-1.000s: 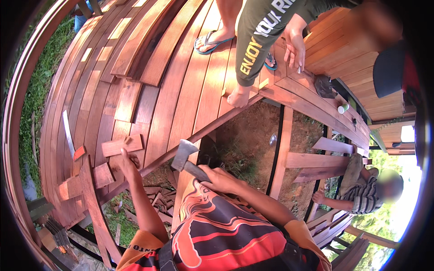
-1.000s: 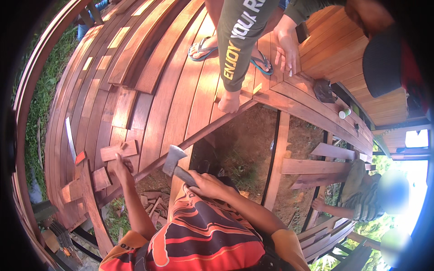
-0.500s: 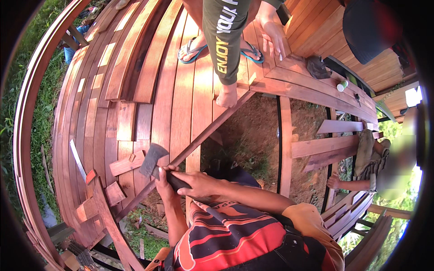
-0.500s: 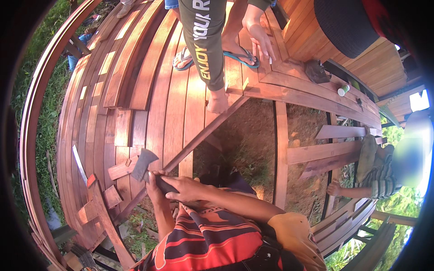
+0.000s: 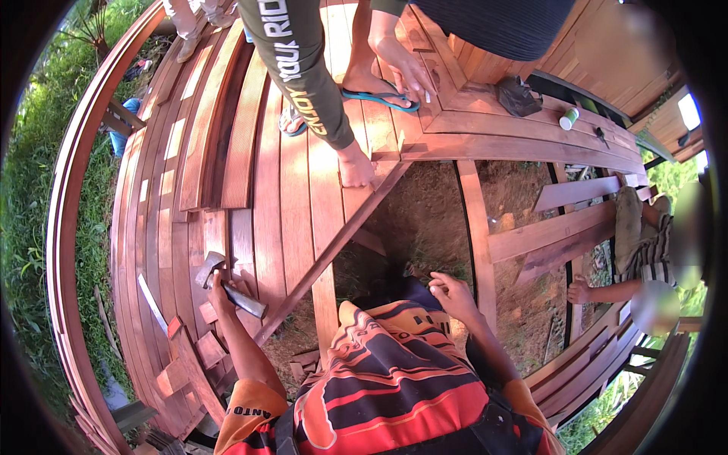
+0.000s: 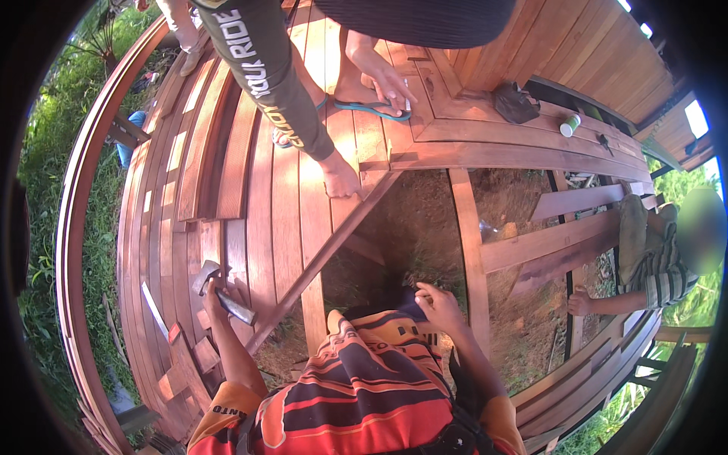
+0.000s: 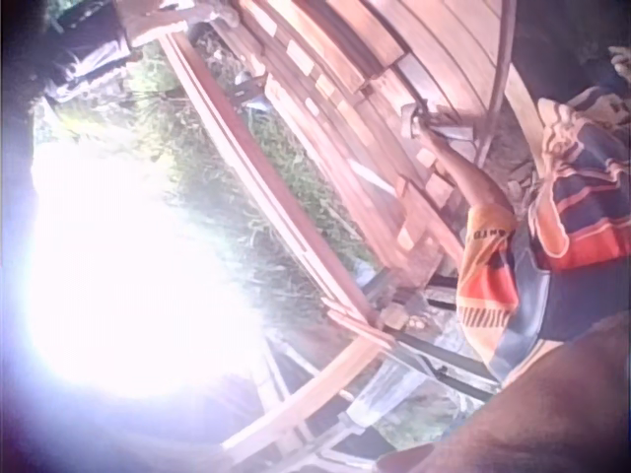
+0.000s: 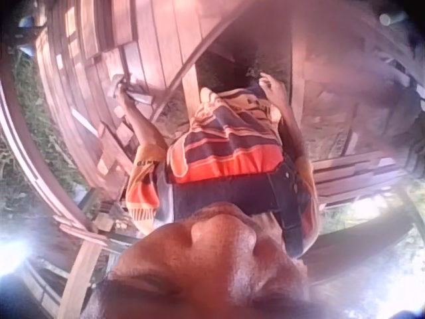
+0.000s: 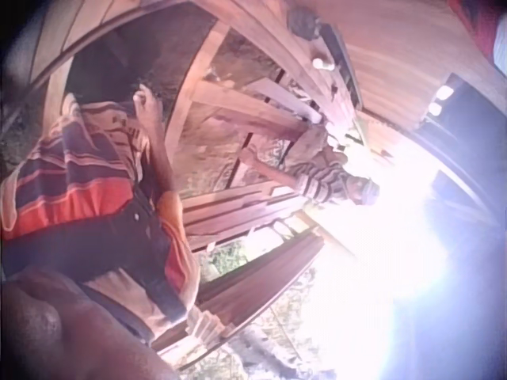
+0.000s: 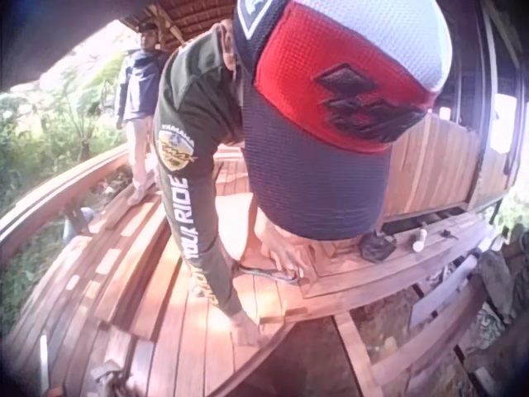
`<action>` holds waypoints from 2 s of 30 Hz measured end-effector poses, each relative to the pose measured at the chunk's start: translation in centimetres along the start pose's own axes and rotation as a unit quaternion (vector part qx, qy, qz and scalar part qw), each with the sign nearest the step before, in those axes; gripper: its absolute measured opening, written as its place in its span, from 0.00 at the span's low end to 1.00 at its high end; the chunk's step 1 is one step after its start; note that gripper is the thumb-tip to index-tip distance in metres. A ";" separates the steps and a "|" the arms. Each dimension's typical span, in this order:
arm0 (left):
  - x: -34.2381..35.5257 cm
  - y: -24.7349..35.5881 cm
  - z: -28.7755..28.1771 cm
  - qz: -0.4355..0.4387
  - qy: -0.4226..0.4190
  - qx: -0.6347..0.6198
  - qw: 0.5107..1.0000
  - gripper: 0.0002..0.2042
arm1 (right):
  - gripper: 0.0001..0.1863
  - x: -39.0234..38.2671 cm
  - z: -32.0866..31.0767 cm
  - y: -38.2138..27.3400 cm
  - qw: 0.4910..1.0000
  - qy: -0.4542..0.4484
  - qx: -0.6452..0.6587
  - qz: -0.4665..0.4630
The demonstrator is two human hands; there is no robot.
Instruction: The person installs wooden planks on a curved wooden structure, using a hammer to drive nails and a pen to mark positions. He collaborates with others who assist by holding planks and providing materials.
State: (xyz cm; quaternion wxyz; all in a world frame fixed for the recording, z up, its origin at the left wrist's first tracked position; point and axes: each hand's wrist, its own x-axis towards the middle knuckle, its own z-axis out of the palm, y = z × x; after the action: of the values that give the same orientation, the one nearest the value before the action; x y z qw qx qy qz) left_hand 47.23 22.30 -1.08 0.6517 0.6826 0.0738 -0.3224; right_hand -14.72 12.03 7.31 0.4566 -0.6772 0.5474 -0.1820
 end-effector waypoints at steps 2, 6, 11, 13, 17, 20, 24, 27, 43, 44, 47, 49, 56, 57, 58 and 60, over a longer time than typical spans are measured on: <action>-0.5 -0.1 0.1 0.021 0.033 0.020 0.999 0.17 | 0.20 -0.5 -0.5 0.9 0.999 0.045 0.010 0.007; 0.1 0.3 -2.2 0.063 0.067 0.141 0.986 0.22 | 0.20 0.3 -0.8 1.5 0.996 0.079 0.036 0.003; -2.4 2.2 -0.2 0.141 0.158 0.568 0.795 0.39 | 0.20 0.1 -0.6 3.2 0.993 0.103 0.057 0.014; -1.9 3.1 -1.2 0.155 0.150 0.625 0.750 0.40 | 0.20 0.1 -0.4 3.5 0.992 0.105 0.067 0.009; -0.2 3.7 -3.9 0.144 0.140 0.679 0.706 0.42 | 0.19 0.5 0.0 4.3 0.991 0.096 0.095 0.003; -1.5 4.7 -3.0 0.137 0.132 0.707 0.681 0.42 | 0.19 0.2 0.0 5.1 0.992 0.093 0.085 0.009; -6.6 4.4 -0.1 0.213 0.219 0.709 0.635 0.35 | 0.19 -0.6 -1.2 6.3 0.989 0.111 0.094 0.019; -9.3 3.3 2.5 0.295 0.217 0.673 0.642 0.29 | 0.19 -1.3 -2.1 9.3 0.980 0.146 0.125 0.043; -30.5 -14.4 26.3 0.330 -0.329 0.454 0.759 0.14 | 0.28 6.8 -32.0 22.7 0.830 0.500 0.198 0.150; -31.3 -13.8 27.3 0.323 -0.327 0.458 0.761 0.14 | 0.30 8.3 -33.0 24.6 0.840 0.499 0.147 0.155; -30.7 -14.4 27.4 0.285 -0.341 0.453 0.773 0.16 | 0.37 12.0 -35.3 31.6 0.842 0.500 0.046 0.198; -33.6 -13.3 30.1 0.259 -0.365 0.400 0.800 0.18 | 0.42 13.0 -36.1 36.5 0.789 0.534 0.196 0.234; -33.3 -15.1 32.8 0.111 -0.394 0.347 0.844 0.16 | 0.23 21.2 -35.1 35.1 0.668 0.434 0.571 0.199; -34.5 -14.3 34.6 0.100 -0.404 0.352 0.838 0.16 | 0.21 22.1 -34.8 36.3 0.662 0.420 0.594 0.182; -33.9 -14.9 35.4 0.083 -0.403 0.370 0.833 0.16 | 0.20 23.0 -34.8 37.0 0.662 0.407 0.606 0.171; -33.8 -14.3 37.5 0.014 -0.433 0.340 0.835 0.11 | 0.19 24.0 -34.5 38.4 0.689 0.384 0.593 0.163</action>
State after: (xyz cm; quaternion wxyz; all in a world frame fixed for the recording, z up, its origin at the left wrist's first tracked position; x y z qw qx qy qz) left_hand 0.45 -0.03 7.14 0.3485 0.6526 -0.3393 -0.5810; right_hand -54.56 -23.63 -12.33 0.5359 -0.0366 0.5542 -0.6358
